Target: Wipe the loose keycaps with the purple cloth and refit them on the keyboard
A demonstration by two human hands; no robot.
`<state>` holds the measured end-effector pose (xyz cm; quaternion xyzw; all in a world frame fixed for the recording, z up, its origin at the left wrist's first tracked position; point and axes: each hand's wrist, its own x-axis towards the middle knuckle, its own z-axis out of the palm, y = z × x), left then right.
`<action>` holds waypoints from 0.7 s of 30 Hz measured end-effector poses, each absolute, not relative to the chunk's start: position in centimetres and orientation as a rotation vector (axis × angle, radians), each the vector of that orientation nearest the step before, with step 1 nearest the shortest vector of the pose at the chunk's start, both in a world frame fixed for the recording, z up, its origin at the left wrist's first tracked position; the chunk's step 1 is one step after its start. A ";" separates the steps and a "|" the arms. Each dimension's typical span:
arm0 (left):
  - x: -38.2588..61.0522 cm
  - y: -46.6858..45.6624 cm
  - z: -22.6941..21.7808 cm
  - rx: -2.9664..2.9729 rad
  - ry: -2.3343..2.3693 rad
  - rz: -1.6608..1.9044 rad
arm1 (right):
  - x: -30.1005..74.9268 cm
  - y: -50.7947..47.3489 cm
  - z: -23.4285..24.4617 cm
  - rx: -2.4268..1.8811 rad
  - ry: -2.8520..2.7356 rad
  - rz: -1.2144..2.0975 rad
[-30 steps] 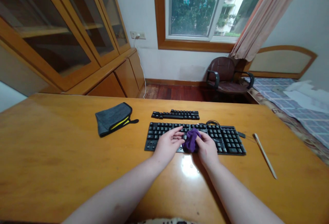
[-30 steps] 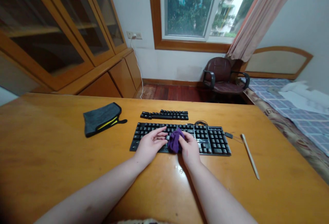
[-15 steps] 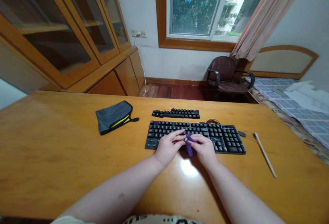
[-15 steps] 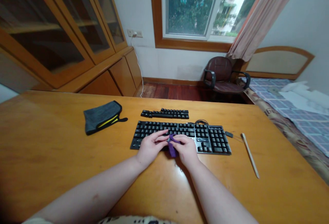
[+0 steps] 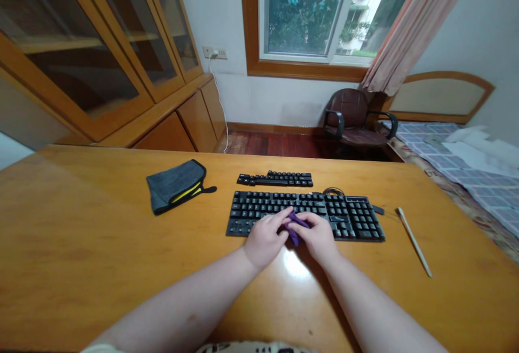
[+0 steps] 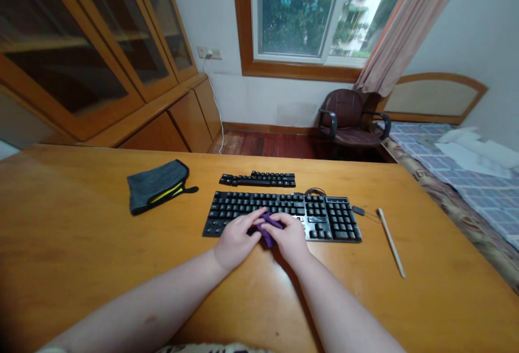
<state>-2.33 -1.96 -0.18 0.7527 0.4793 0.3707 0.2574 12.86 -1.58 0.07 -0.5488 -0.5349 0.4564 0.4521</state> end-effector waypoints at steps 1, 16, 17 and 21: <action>-2.3 -2.0 -0.2 2.083 1.305 0.995 | 12.9 -1.6 0.2 -1.358 -1.330 1.128; -2.6 -1.0 0.1 1.933 1.232 1.284 | 13.3 -0.7 -1.5 -1.163 -0.876 1.287; -2.6 -0.9 0.2 1.942 1.237 1.270 | 13.3 -0.8 -1.5 -1.155 -0.882 1.301; -2.5 -0.9 0.2 2.019 1.269 1.162 | 13.2 -1.1 -1.0 -1.211 -1.050 1.320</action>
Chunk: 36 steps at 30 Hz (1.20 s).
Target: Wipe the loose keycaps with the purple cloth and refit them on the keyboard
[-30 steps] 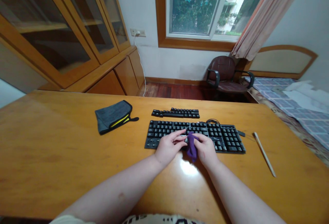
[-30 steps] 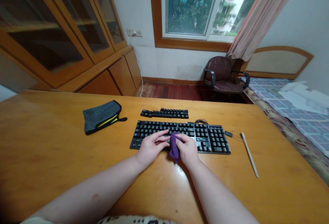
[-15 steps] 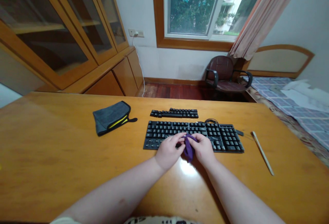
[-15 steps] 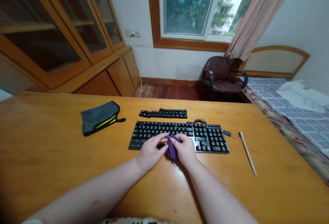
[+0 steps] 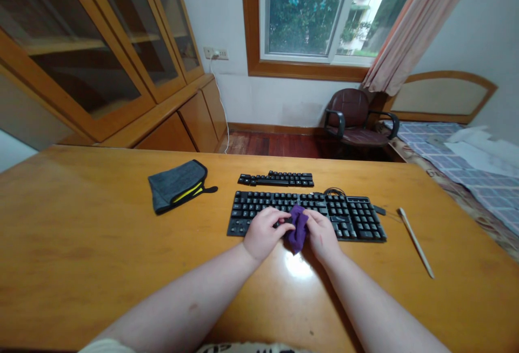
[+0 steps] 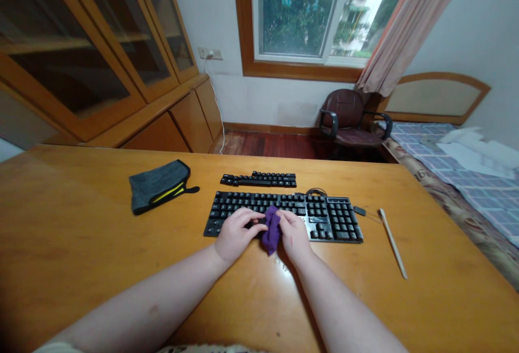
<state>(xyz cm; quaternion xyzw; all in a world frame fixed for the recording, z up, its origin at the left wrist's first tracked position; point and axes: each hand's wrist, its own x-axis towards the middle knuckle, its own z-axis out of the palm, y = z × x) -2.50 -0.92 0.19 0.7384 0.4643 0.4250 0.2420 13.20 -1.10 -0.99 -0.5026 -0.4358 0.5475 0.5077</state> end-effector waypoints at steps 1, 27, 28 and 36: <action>-2.5 -1.0 0.2 2.047 1.285 1.133 | 13.2 -1.2 -0.8 -1.229 -1.117 1.310; -1.7 -1.3 -0.7 1.586 1.157 1.183 | 13.4 -0.9 -1.1 -1.282 -0.989 1.219; -1.7 -1.3 -0.8 1.586 1.145 1.202 | 13.4 -0.9 -1.2 -1.267 -0.958 1.197; -2.3 -1.0 -0.1 1.764 1.356 1.263 | 13.6 -0.7 -1.5 -1.247 -0.938 1.183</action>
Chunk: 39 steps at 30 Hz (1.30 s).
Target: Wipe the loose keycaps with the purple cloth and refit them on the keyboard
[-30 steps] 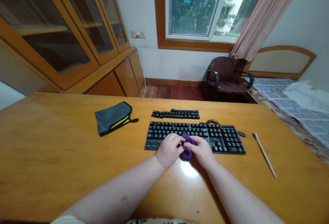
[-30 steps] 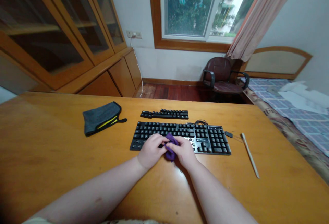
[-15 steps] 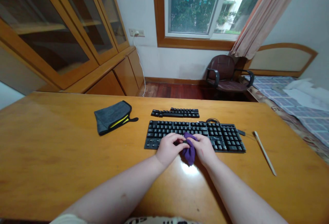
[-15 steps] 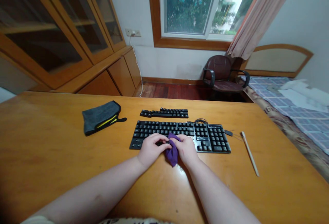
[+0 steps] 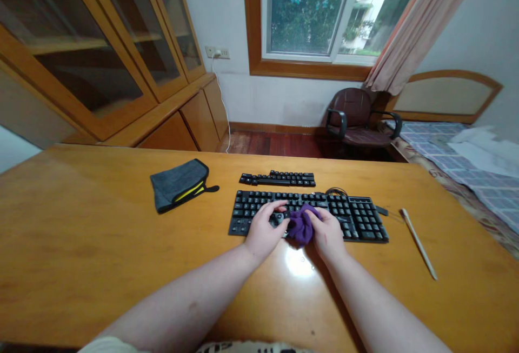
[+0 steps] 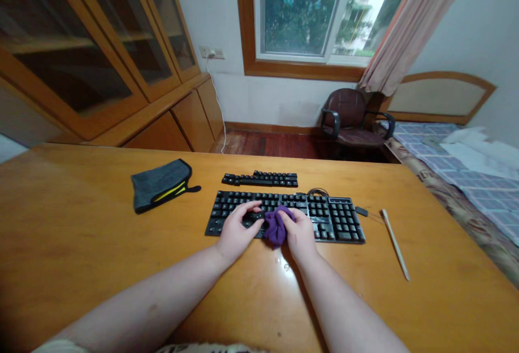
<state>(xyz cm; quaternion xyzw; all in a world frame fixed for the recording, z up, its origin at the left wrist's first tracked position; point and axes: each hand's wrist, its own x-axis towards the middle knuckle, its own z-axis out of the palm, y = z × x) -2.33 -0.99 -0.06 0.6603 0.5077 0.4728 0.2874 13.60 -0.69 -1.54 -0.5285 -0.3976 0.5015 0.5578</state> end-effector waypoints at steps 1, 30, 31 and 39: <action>-2.4 -0.9 0.0 1.788 1.381 1.264 | 13.6 -0.7 -1.6 -1.247 -0.936 1.188; -8.9 1.0 -0.8 2.258 1.505 0.905 | 13.9 -0.3 -1.7 -1.271 -0.968 1.180; -8.8 1.0 -1.0 2.238 1.517 0.931 | 13.9 -0.3 -1.7 -1.271 -0.970 1.179; -8.2 0.7 -1.5 2.341 1.510 0.950 | 13.8 -0.4 -1.6 -1.292 -0.961 1.152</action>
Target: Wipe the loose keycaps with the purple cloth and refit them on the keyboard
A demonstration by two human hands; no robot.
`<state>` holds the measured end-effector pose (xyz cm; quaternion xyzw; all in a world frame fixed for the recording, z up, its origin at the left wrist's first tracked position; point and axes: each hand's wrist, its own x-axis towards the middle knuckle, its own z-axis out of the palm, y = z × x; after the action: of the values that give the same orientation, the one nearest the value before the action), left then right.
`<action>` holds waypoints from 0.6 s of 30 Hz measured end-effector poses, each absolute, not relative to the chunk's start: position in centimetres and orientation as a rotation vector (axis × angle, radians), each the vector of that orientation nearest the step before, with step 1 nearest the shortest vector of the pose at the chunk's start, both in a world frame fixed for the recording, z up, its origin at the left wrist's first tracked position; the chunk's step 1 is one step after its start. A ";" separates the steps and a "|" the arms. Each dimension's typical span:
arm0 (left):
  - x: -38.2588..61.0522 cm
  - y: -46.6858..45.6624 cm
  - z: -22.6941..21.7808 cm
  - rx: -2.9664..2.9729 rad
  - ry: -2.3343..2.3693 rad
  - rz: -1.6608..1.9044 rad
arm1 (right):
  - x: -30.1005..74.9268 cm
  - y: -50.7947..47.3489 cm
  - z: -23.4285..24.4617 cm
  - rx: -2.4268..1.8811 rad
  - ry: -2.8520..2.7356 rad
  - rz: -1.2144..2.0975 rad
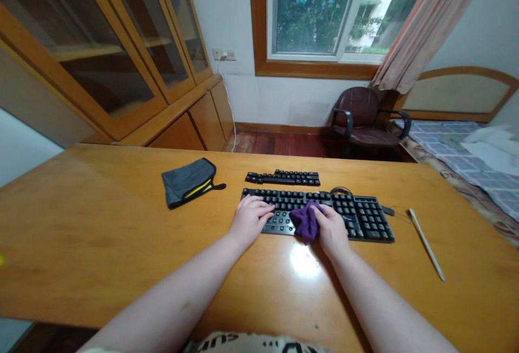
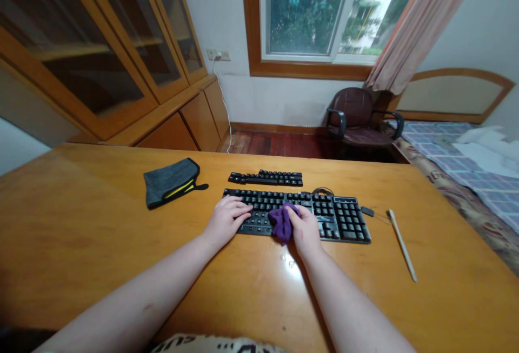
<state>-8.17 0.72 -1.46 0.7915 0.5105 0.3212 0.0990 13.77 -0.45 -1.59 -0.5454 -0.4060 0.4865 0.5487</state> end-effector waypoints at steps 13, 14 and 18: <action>-8.0 0.2 -1.2 2.401 1.543 0.824 | 13.7 -0.5 -1.4 -1.290 -0.955 1.167; -8.0 0.1 -1.1 2.418 1.545 0.811 | 13.7 -0.5 -1.4 -1.290 -0.961 1.167; -7.6 -0.5 -0.5 2.511 1.560 0.749 | 13.7 -0.5 -1.2 -1.275 -0.971 1.169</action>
<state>-7.64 -0.47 -0.53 0.8226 0.5109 0.2452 0.0460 13.71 -0.51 -1.24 -0.5381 -0.4098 0.4933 0.5470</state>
